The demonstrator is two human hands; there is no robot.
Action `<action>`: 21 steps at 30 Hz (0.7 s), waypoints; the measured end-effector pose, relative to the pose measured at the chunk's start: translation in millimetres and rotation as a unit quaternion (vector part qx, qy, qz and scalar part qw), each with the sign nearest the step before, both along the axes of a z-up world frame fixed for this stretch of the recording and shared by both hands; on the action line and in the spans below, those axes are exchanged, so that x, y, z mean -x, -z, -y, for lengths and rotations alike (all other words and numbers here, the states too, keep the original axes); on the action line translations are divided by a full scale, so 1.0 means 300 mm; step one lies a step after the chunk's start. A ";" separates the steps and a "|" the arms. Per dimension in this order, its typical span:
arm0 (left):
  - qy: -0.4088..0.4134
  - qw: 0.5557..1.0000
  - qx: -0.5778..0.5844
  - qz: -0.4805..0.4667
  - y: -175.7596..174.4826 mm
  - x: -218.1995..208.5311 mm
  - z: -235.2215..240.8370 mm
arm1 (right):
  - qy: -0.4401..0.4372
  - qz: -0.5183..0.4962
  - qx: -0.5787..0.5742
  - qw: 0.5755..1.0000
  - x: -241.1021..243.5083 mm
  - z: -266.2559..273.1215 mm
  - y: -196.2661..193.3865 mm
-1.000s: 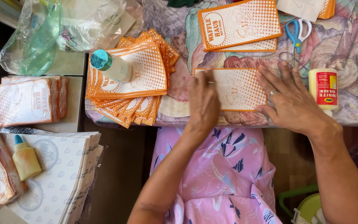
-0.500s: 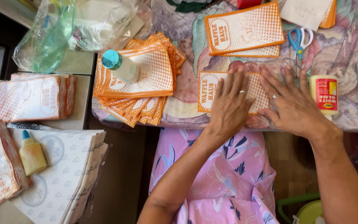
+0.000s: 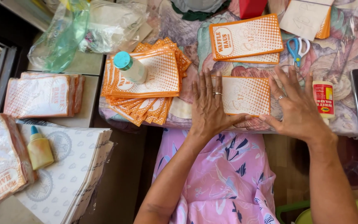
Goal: Applying glue to the edges of paper bags and folding them to complete the assembly.
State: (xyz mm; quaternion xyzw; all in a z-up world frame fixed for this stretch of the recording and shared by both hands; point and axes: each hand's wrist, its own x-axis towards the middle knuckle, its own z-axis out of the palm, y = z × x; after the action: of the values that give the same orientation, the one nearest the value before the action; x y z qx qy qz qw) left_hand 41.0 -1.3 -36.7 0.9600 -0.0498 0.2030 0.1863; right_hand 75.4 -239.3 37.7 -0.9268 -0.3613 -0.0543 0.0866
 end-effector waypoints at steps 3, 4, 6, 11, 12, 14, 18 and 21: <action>-0.005 1.000 0.015 0.017 0.009 -0.002 0.001 | -0.028 0.044 -0.025 0.998 0.037 -0.069 0.038; -0.011 1.000 0.013 0.021 0.003 0.000 0.001 | -0.034 0.047 -0.028 0.998 0.035 -0.061 0.081; -0.020 0.999 -0.017 -0.033 -0.014 -0.001 0.004 | 0.026 -0.027 0.007 0.999 0.023 -0.041 0.162; -0.068 0.990 -0.120 -0.035 -0.030 0.009 0.007 | 0.122 0.027 0.038 0.991 0.059 -0.048 0.133; -0.084 0.981 -0.171 -0.042 -0.033 0.011 0.008 | 0.156 0.049 0.049 0.985 0.066 -0.042 0.142; -0.066 0.992 -0.111 0.005 -0.028 0.014 0.010 | 0.075 0.071 0.014 0.995 0.118 -0.128 0.119; -0.018 0.962 0.049 0.268 0.026 0.030 0.021 | -0.004 0.175 -0.056 0.983 0.160 -0.207 0.220; 0.005 0.956 0.092 0.277 0.052 0.022 0.004 | -0.009 0.212 -0.050 0.976 0.183 -0.185 0.229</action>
State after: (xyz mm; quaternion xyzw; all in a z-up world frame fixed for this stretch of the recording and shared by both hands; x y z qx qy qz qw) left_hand 34.3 -2.5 -52.3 0.8443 -0.0854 0.4641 0.2539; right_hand 20.5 -183.8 -31.0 -0.8853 -0.3768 -0.2670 0.0547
